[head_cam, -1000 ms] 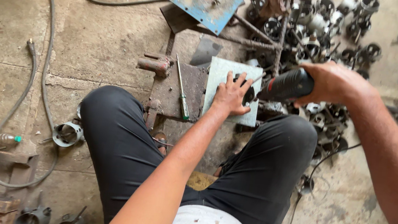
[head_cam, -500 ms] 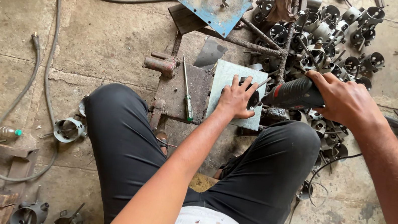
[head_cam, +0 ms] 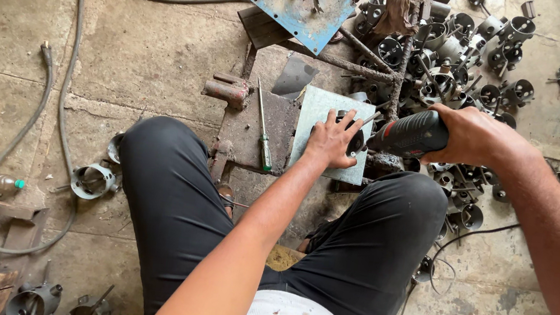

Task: The person sits on the floor and uses a handheld rotary tool to grind the edges of small cylindrical metal parts. They pick up each part from a pile, place it on a metal plate, grind it, and then set it aside.

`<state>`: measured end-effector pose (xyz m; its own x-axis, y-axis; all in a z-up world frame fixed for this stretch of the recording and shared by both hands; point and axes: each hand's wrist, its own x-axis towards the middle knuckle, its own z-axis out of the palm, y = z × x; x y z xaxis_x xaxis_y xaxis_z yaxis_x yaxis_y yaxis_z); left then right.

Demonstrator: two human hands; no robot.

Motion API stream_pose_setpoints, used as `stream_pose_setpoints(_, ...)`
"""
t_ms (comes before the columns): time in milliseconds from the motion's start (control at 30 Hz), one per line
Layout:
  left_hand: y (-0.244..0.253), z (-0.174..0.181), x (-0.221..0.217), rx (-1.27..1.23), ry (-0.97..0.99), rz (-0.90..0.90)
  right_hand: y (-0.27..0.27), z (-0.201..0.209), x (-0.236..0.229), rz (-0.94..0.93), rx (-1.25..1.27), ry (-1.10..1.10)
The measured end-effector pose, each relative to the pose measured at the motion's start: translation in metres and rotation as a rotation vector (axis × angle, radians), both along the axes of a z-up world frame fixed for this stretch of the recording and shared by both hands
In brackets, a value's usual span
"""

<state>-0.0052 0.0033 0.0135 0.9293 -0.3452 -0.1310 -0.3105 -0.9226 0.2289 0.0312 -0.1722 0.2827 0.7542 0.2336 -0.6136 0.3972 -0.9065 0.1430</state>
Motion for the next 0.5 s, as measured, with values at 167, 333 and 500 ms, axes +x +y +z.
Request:
stream_pose_setpoints(167, 0.001, 0.009, -0.001, 0.025, -0.007, -0.007, 0.002, 0.006, -0.005, 0.007, 0.087, 0.001)
stream_pose_setpoints(333, -0.001, 0.005, -0.001, 0.032, 0.016, -0.031, 0.01, 0.017, -0.013, -0.006, 0.087, -0.035)
stream_pose_setpoints(500, -0.005, 0.001, 0.0, 0.054, 0.021, -0.026, 0.009, 0.02, -0.015, -0.04, 0.088, -0.031)
